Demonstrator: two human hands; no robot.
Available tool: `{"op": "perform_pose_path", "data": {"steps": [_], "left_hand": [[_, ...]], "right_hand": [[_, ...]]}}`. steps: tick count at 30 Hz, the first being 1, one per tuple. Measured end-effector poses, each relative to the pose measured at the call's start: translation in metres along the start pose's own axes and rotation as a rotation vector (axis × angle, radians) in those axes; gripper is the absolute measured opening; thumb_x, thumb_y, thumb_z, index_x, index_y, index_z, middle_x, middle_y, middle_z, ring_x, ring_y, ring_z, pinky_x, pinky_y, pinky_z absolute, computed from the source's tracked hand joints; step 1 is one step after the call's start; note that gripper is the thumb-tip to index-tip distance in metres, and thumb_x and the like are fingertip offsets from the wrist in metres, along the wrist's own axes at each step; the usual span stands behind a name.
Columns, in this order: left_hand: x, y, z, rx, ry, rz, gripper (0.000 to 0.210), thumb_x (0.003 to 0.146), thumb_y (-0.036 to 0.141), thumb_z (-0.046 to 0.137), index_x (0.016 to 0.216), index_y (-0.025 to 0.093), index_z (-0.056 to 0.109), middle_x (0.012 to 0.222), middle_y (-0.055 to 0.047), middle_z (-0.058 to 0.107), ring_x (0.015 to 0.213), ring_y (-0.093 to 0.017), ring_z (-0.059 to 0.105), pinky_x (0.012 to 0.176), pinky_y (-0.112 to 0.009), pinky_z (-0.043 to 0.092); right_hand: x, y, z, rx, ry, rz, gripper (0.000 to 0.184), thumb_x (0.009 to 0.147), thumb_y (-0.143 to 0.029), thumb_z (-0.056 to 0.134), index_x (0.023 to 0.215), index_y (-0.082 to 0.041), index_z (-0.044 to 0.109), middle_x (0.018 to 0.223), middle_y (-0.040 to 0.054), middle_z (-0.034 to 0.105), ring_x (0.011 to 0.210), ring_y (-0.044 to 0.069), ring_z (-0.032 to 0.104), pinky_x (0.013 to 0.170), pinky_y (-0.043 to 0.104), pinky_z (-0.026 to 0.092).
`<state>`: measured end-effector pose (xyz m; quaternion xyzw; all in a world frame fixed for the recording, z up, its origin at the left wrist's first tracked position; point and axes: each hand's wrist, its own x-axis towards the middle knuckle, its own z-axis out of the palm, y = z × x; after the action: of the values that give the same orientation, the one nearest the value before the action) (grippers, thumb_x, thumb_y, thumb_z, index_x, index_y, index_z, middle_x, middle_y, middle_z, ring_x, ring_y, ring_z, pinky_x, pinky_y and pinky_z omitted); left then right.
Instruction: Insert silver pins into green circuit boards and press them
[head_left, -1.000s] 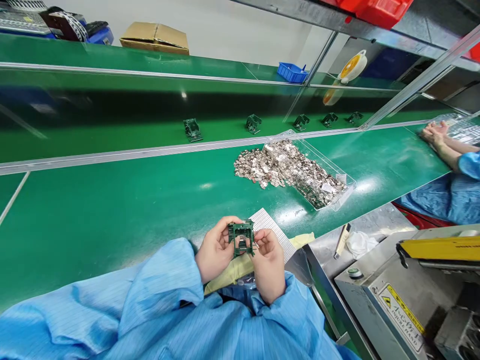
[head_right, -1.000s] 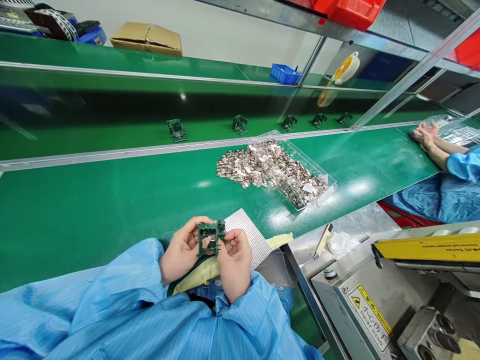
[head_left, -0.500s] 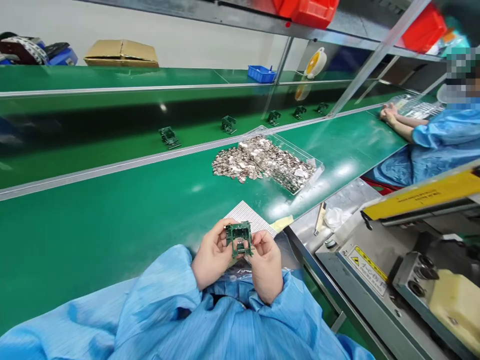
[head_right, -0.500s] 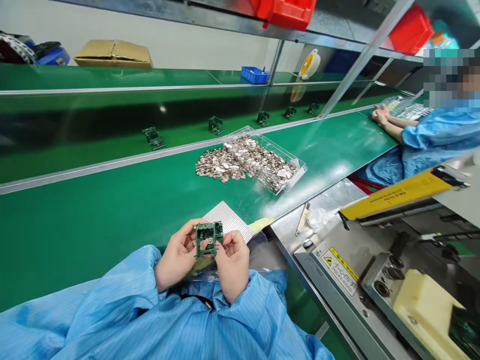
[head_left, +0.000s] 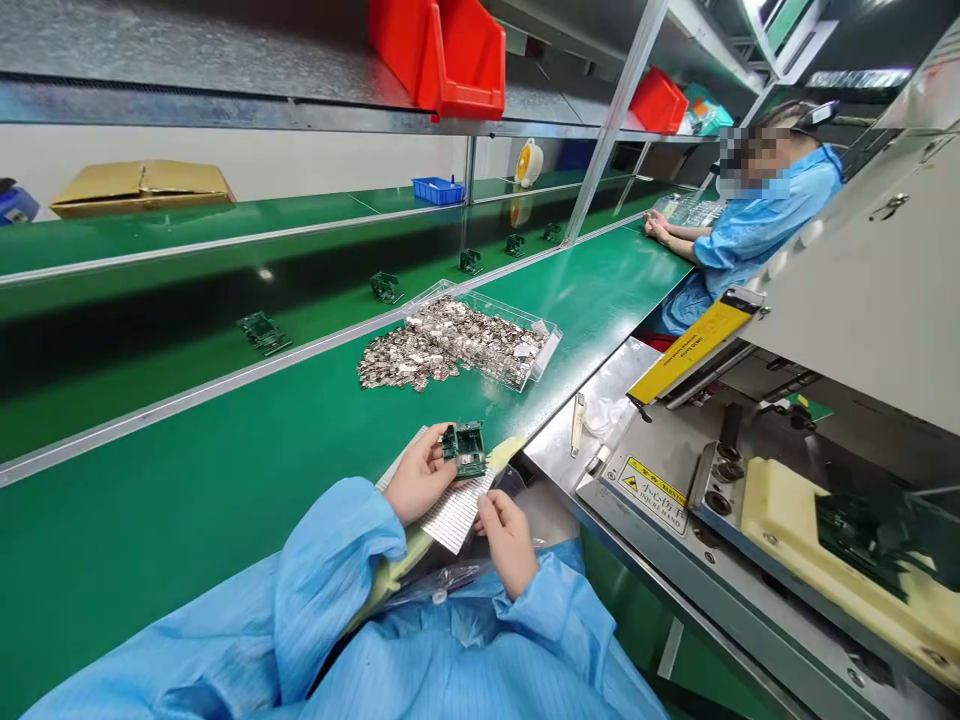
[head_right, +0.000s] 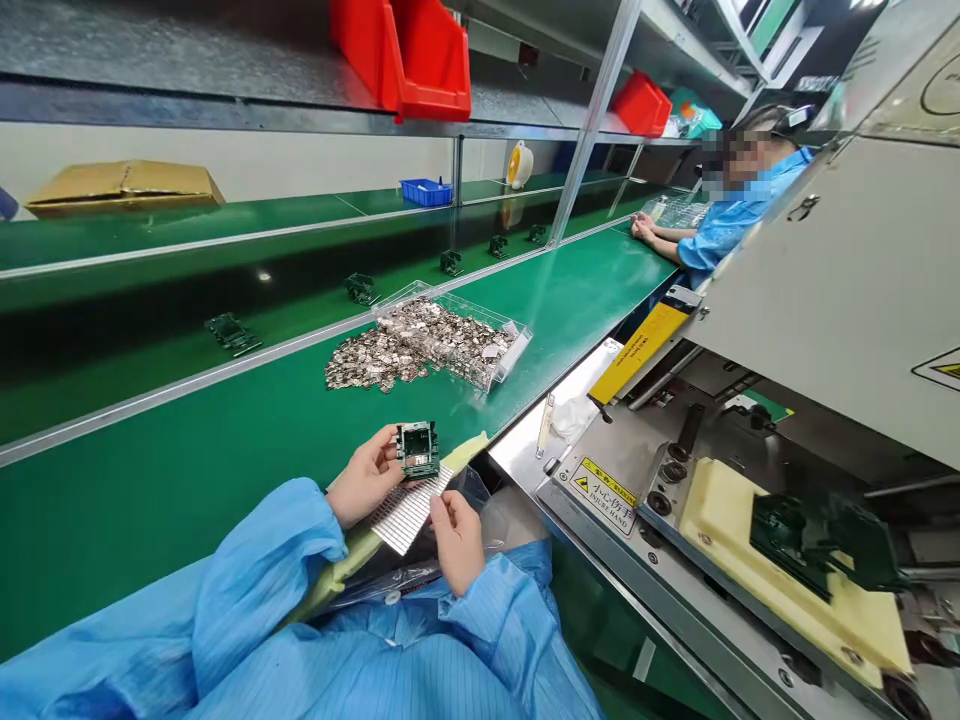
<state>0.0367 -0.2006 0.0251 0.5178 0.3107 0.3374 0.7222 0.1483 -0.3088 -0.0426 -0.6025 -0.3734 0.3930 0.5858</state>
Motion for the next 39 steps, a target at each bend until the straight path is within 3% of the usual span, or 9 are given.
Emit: {"op": "perform_pose_path", "data": {"steps": [5,16,18,23,26,30,34,37,39], "left_hand": [[-0.004,-0.004,-0.007,0.027,-0.008,0.013,0.05,0.067,0.027,0.078,0.108,0.015,0.051,0.089,-0.006,0.068,0.079,-0.018,0.069,0.061,-0.022,0.056],[-0.008,-0.007,-0.016,0.01,-0.009,-0.017,0.048,0.066,0.026,0.079,0.103,0.017,0.05,0.089,-0.004,0.068,0.066,-0.013,0.064,0.055,-0.02,0.052],[-0.007,-0.007,-0.018,0.035,0.051,0.033,0.049,0.066,0.027,0.079,0.105,0.017,0.051,0.09,-0.004,0.068,0.071,-0.014,0.065,0.059,-0.02,0.053],[0.005,0.0,-0.036,0.084,0.393,0.248,0.044,0.065,0.025,0.079,0.1,0.019,0.053,0.094,-0.002,0.068,0.09,-0.015,0.066,0.081,-0.022,0.051],[0.012,0.008,-0.048,-0.047,0.37,0.187,0.047,0.06,0.02,0.082,0.096,0.02,0.053,0.092,0.0,0.07,0.09,-0.016,0.066,0.083,-0.025,0.052],[0.013,0.026,-0.064,-0.365,0.334,0.07,0.038,0.062,0.013,0.08,0.092,0.019,0.057,0.086,-0.001,0.071,0.08,-0.017,0.068,0.076,-0.029,0.057],[0.01,0.049,-0.082,-0.61,0.398,-0.002,0.013,0.078,0.003,0.059,0.079,0.016,0.059,0.077,-0.002,0.069,0.055,-0.007,0.062,0.063,-0.025,0.059],[0.004,0.057,-0.089,-0.656,0.377,-0.073,0.021,0.084,0.001,0.047,0.076,0.016,0.059,0.075,-0.004,0.069,0.051,-0.007,0.06,0.051,-0.019,0.057],[0.001,0.056,-0.089,-0.612,0.36,-0.145,0.022,0.084,0.0,0.047,0.076,0.015,0.061,0.074,-0.007,0.07,0.052,-0.009,0.062,0.047,-0.017,0.055]], "right_hand": [[0.0,-0.006,0.011,0.065,0.024,-0.01,0.048,0.086,-0.06,0.052,0.06,-0.02,0.049,0.055,-0.0022,0.05,0.054,0.014,0.047,0.054,0.025,0.039],[0.007,0.008,0.005,0.264,-0.023,0.154,0.05,0.086,-0.064,0.049,0.069,-0.017,0.055,0.058,-0.0004,0.057,0.051,0.012,0.052,0.05,0.024,0.041],[0.01,0.004,0.004,0.265,-0.03,0.182,0.046,0.082,-0.061,0.058,0.068,-0.017,0.056,0.055,0.0,0.058,0.049,0.012,0.052,0.047,0.023,0.04],[0.008,-0.018,0.006,0.231,-0.026,0.218,0.039,0.073,-0.052,0.072,0.07,-0.016,0.058,0.056,0.0012,0.061,0.048,0.01,0.052,0.043,0.02,0.039],[0.011,-0.038,0.009,0.168,-0.019,0.182,0.039,0.072,-0.053,0.071,0.074,-0.016,0.059,0.061,0.0016,0.062,0.051,0.012,0.053,0.043,0.021,0.041],[0.026,-0.071,0.011,0.012,-0.058,-0.003,0.034,0.079,-0.05,0.064,0.074,-0.017,0.056,0.059,-0.0016,0.055,0.051,0.011,0.05,0.043,0.02,0.041],[0.037,-0.094,0.008,-0.335,-0.122,-0.376,0.018,0.09,-0.033,0.054,0.083,-0.018,0.06,0.066,-0.0001,0.059,0.057,0.012,0.055,0.053,0.022,0.045],[0.037,-0.09,0.002,-0.489,-0.174,-0.696,0.01,0.091,-0.021,0.055,0.094,-0.019,0.064,0.081,0.0043,0.069,0.074,0.017,0.065,0.069,0.028,0.052],[0.032,-0.078,-0.003,-0.49,-0.2,-0.85,0.019,0.089,-0.013,0.054,0.104,-0.02,0.064,0.095,0.0075,0.071,0.09,0.02,0.067,0.08,0.032,0.054]]}}
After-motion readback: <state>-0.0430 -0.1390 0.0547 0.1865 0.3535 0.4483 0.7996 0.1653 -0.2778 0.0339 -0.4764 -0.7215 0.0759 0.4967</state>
